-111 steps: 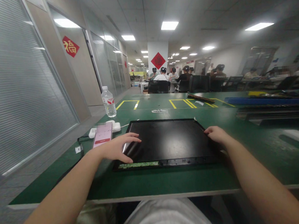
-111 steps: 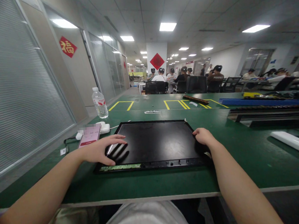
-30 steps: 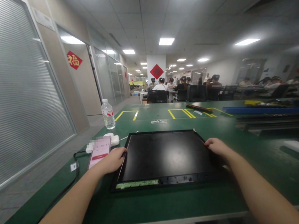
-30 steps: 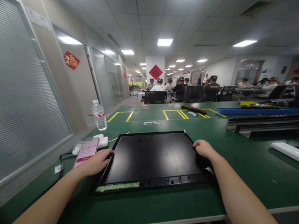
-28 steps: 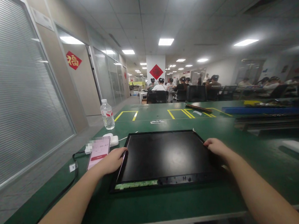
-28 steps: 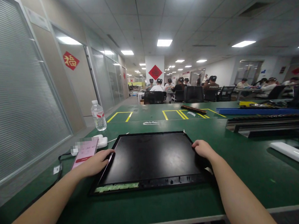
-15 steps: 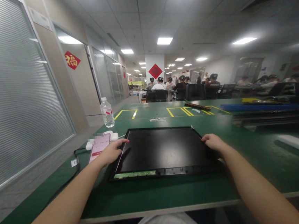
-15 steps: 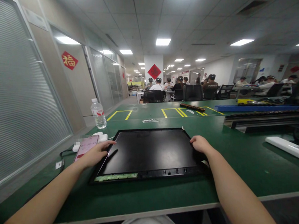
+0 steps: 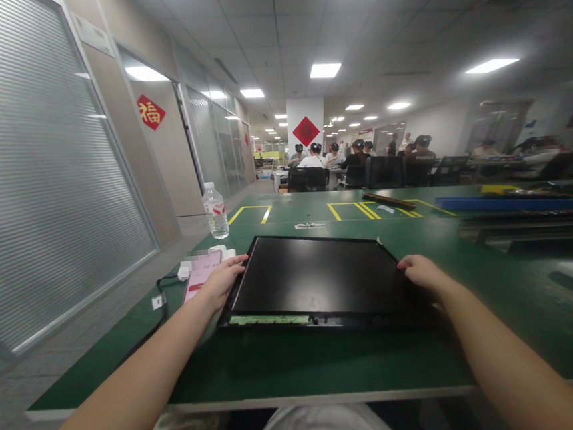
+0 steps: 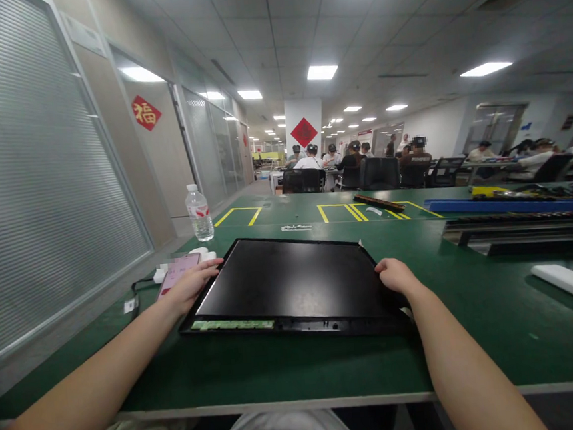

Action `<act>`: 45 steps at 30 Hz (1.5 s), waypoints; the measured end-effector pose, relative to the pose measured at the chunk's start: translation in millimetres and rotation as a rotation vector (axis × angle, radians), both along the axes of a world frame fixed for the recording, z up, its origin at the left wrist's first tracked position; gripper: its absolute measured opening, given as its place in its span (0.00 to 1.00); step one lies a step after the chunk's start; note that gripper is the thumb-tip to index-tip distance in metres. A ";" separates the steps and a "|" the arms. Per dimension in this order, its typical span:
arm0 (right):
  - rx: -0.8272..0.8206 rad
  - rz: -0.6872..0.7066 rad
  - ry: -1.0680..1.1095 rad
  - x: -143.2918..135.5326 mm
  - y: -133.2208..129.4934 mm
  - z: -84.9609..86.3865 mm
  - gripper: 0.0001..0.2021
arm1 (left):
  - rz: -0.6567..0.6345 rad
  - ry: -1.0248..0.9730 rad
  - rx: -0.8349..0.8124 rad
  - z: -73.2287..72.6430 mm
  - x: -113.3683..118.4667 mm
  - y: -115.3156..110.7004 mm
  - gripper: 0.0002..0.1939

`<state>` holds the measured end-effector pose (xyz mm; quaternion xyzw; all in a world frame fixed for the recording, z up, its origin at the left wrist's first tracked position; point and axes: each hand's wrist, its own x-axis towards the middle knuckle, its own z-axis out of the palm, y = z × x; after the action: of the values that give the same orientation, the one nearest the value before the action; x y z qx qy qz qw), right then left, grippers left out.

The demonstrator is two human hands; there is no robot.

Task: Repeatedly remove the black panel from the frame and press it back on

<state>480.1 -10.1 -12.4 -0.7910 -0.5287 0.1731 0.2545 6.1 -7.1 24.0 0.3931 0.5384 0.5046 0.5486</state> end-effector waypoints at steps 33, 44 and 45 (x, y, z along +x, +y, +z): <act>-0.006 0.019 -0.008 8.8 3.5 -2.5 0.13 | -0.243 0.028 0.113 -4.0 5.1 -11.2 0.30; 0.023 0.021 0.028 9.6 5.6 -4.1 0.14 | -0.253 0.050 0.215 -2.6 3.4 -8.9 0.34; 0.034 0.015 0.038 10.2 6.2 -3.5 0.15 | -0.252 0.051 0.230 -1.9 3.6 -9.0 0.34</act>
<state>490.3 -3.9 -15.9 -0.7793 -0.5325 0.1808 0.2765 9.7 -16.2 22.2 0.5303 0.4374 0.4799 0.5451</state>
